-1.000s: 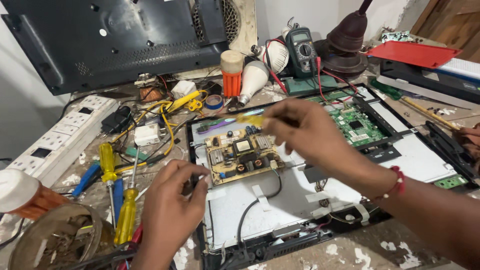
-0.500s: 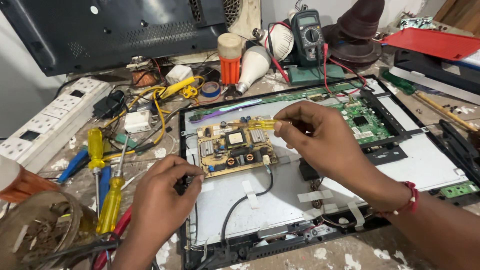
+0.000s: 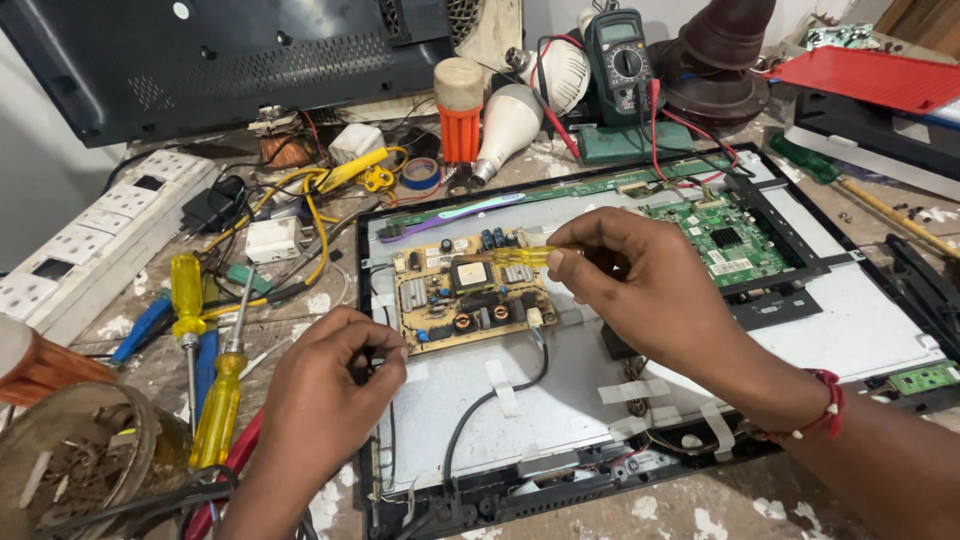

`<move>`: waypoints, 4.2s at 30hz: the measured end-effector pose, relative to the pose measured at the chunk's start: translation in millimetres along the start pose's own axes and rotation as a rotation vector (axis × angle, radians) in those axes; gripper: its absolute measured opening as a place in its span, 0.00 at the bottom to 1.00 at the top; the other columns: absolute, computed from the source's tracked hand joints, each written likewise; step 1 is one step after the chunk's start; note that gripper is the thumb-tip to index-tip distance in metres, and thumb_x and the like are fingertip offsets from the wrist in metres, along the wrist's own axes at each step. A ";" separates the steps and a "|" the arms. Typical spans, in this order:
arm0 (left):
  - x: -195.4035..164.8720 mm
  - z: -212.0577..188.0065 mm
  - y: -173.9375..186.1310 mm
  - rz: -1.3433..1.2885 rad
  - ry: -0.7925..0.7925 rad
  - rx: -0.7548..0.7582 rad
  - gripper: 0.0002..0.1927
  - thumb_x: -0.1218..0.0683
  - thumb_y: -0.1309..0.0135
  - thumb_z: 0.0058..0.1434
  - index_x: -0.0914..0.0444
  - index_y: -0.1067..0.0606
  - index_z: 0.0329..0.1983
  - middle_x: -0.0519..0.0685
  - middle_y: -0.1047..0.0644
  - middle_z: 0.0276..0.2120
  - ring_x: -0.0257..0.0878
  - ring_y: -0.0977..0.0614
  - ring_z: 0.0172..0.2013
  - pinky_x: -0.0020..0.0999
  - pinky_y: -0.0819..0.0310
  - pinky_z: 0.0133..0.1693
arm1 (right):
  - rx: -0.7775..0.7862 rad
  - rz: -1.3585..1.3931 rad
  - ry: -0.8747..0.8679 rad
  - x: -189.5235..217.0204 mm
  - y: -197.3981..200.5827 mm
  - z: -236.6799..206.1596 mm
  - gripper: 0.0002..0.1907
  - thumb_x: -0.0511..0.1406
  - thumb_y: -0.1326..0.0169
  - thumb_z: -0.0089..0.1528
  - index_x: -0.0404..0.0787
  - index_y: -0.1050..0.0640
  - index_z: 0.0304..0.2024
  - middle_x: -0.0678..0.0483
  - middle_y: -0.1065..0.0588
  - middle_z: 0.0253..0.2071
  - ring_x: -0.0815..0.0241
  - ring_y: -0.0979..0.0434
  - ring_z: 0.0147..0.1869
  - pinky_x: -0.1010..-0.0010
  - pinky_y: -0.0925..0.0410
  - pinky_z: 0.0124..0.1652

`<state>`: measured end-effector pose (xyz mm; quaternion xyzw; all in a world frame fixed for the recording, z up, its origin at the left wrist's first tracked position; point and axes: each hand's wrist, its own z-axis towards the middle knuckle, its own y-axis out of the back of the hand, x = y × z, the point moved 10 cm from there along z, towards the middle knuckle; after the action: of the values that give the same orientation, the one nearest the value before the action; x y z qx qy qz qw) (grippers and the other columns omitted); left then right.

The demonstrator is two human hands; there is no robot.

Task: The person repairs a television power supply board placed on a cluttered workbench. They use a soldering iron to solder and rework components on the board, hold the board steady with one hand, and periodically reposition the board and handle small components while working on different points of the circuit.

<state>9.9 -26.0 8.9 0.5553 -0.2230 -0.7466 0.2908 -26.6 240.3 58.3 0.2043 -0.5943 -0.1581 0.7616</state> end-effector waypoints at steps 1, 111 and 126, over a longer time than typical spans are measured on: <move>-0.4 0.4 0.3 -0.001 -0.009 -0.004 0.07 0.55 0.37 0.53 0.63 0.17 0.33 0.46 0.20 0.30 0.37 0.18 0.26 0.32 0.25 0.30 | 0.002 0.007 0.001 0.4 -0.8 -0.3 0.11 0.36 0.41 0.62 0.35 0.19 0.44 0.58 0.20 0.30 0.74 0.29 0.29 0.77 0.34 0.29; 2.6 -2.4 -2.9 -0.047 0.012 -0.001 0.07 0.57 0.37 0.53 0.63 0.16 0.34 0.45 0.21 0.31 0.35 0.20 0.25 0.31 0.28 0.28 | 0.081 -0.068 -0.061 6.1 -12.4 -11.6 0.13 0.39 0.43 0.62 0.40 0.19 0.47 0.60 0.22 0.25 0.74 0.32 0.22 0.75 0.37 0.20; 6.4 -1.3 -7.1 -0.116 0.053 0.032 0.07 0.58 0.37 0.53 0.61 0.15 0.36 0.44 0.21 0.32 0.34 0.23 0.27 0.29 0.29 0.31 | 0.112 -0.075 -0.076 8.2 -13.8 -12.6 0.13 0.39 0.43 0.62 0.40 0.19 0.46 0.58 0.21 0.26 0.74 0.32 0.22 0.75 0.36 0.21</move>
<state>8.5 -25.2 -0.6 0.5916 -0.1944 -0.7435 0.2439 -12.4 225.9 55.7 0.2625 -0.6226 -0.1609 0.7194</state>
